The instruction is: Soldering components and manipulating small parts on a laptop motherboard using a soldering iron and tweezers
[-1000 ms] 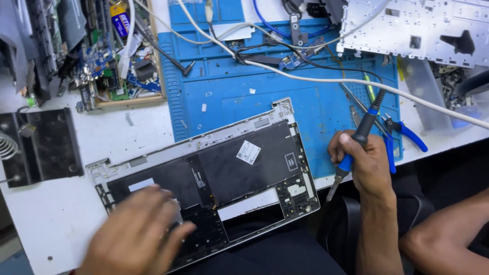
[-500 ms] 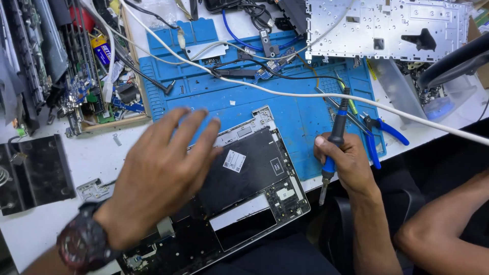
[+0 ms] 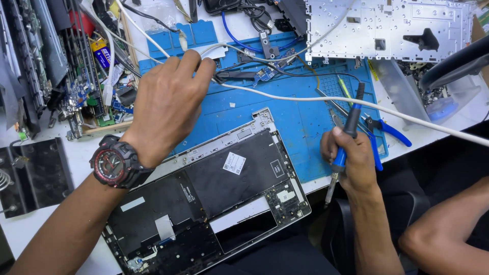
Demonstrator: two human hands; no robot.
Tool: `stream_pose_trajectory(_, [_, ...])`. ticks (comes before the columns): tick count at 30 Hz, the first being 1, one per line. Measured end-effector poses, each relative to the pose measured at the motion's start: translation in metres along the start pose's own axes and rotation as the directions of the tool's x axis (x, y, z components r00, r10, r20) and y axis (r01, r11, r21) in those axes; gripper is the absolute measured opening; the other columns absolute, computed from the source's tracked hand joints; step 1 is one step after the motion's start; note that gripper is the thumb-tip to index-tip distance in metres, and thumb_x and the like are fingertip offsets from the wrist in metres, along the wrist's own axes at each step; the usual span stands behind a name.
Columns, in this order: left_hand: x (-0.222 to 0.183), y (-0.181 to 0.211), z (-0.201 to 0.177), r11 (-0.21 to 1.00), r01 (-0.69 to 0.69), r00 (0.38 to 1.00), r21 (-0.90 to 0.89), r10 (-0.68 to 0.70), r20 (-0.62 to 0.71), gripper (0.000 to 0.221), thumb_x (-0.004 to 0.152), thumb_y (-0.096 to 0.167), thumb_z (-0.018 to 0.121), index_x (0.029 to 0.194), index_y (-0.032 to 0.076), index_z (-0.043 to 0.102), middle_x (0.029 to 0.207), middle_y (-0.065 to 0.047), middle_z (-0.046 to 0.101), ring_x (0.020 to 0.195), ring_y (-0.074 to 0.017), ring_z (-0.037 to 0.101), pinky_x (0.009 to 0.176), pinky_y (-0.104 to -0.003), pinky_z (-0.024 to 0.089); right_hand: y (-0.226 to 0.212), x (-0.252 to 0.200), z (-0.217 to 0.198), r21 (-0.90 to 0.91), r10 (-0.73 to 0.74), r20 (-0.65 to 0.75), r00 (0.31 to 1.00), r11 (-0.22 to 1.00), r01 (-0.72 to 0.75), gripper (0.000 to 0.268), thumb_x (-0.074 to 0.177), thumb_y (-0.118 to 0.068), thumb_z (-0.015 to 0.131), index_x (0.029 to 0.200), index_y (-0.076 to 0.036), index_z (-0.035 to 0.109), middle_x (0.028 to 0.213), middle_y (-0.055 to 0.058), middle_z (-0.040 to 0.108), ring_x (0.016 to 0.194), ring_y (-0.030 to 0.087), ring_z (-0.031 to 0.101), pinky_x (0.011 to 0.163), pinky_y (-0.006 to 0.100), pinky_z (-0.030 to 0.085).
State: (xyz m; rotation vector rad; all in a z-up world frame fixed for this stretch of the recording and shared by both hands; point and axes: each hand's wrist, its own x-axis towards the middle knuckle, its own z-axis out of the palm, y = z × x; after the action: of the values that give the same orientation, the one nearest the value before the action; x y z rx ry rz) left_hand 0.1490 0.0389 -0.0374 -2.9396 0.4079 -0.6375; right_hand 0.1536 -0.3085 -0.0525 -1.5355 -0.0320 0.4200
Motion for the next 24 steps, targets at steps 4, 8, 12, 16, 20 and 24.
stream_pose_trajectory(4, [-0.003, 0.0, -0.009, 0.998, -0.027, 0.999, 0.052, 0.025, 0.029, 0.028, 0.089, -0.009, 0.063, 0.108, 0.011, 0.061, 0.093, -0.004, 0.057, 0.061, -0.0176, 0.049, 0.046, -0.032, 0.04, 0.001, 0.003, -0.003, 0.049, -0.015, -0.087, 0.996, 0.999, 0.019, 0.048, 0.102, -0.034, 0.056, 0.06, -0.014, 0.046, 0.054, 0.001, 0.039, 0.047, 0.011, 0.034, 0.046, 0.025, 0.03])
stream_pose_trajectory(8, [-0.005, -0.002, -0.023, 0.994, -0.043, 0.999, 0.102, 0.043, -0.005, 0.026, 0.093, -0.001, 0.066, 0.115, 0.013, 0.062, 0.104, -0.004, 0.059, 0.067, -0.0179, 0.052, 0.051, -0.031, 0.044, 0.002, 0.004, -0.011, -0.126, -0.001, -0.02, 1.0, 0.992, -0.001, 0.045, 0.099, -0.029, 0.059, 0.057, -0.014, 0.05, 0.057, 0.0, 0.046, 0.053, 0.011, 0.04, 0.053, 0.027, 0.031])
stream_pose_trajectory(12, [0.0, 0.0, -0.036, 0.996, -0.024, 0.993, 0.082, 0.033, -0.116, 0.014, 0.106, 0.0, 0.061, 0.112, 0.012, 0.06, 0.1, -0.004, 0.054, 0.064, -0.0159, 0.043, 0.051, -0.031, 0.038, 0.007, 0.001, -0.017, -0.36, 0.113, 0.233, 0.966, 0.933, -0.022, 0.045, 0.096, -0.024, 0.067, 0.054, -0.013, 0.058, 0.056, -0.003, 0.053, 0.054, 0.009, 0.047, 0.057, 0.028, 0.039])
stream_pose_trajectory(16, [0.011, 0.005, -0.04, 0.993, -0.029, 0.983, 0.118, 0.05, -0.178, 0.013, 0.106, 0.003, 0.062, 0.113, 0.014, 0.062, 0.101, -0.003, 0.055, 0.067, -0.0159, 0.047, 0.052, -0.03, 0.04, -0.001, -0.002, -0.015, -0.39, 0.113, 0.313, 0.943, 0.921, 0.02, 0.047, 0.096, -0.028, 0.066, 0.054, -0.014, 0.052, 0.056, -0.002, 0.047, 0.056, 0.012, 0.043, 0.06, 0.03, 0.037])
stream_pose_trajectory(20, [0.022, 0.015, -0.034, 0.999, -0.033, 0.992, 0.023, 0.036, -0.121, 0.031, 0.09, -0.006, 0.06, 0.117, 0.009, 0.059, 0.111, -0.009, 0.056, 0.067, -0.0189, 0.049, 0.047, -0.032, 0.042, -0.006, -0.006, -0.012, -0.368, 0.079, 0.386, 0.919, 0.927, 0.075, 0.047, 0.096, -0.027, 0.067, 0.053, -0.016, 0.051, 0.056, -0.003, 0.045, 0.053, 0.011, 0.041, 0.057, 0.028, 0.037])
stream_pose_trajectory(24, [0.025, 0.021, -0.033, 0.999, -0.01, 0.998, -0.049, 0.007, -0.065, 0.055, 0.075, -0.006, 0.06, 0.129, 0.006, 0.057, 0.129, -0.015, 0.059, 0.064, -0.0226, 0.056, 0.043, -0.035, 0.045, -0.009, -0.006, -0.013, -0.342, 0.117, 0.508, 0.853, 0.937, 0.075, 0.046, 0.096, -0.027, 0.069, 0.057, -0.019, 0.046, 0.055, -0.004, 0.042, 0.051, 0.011, 0.039, 0.055, 0.028, 0.034])
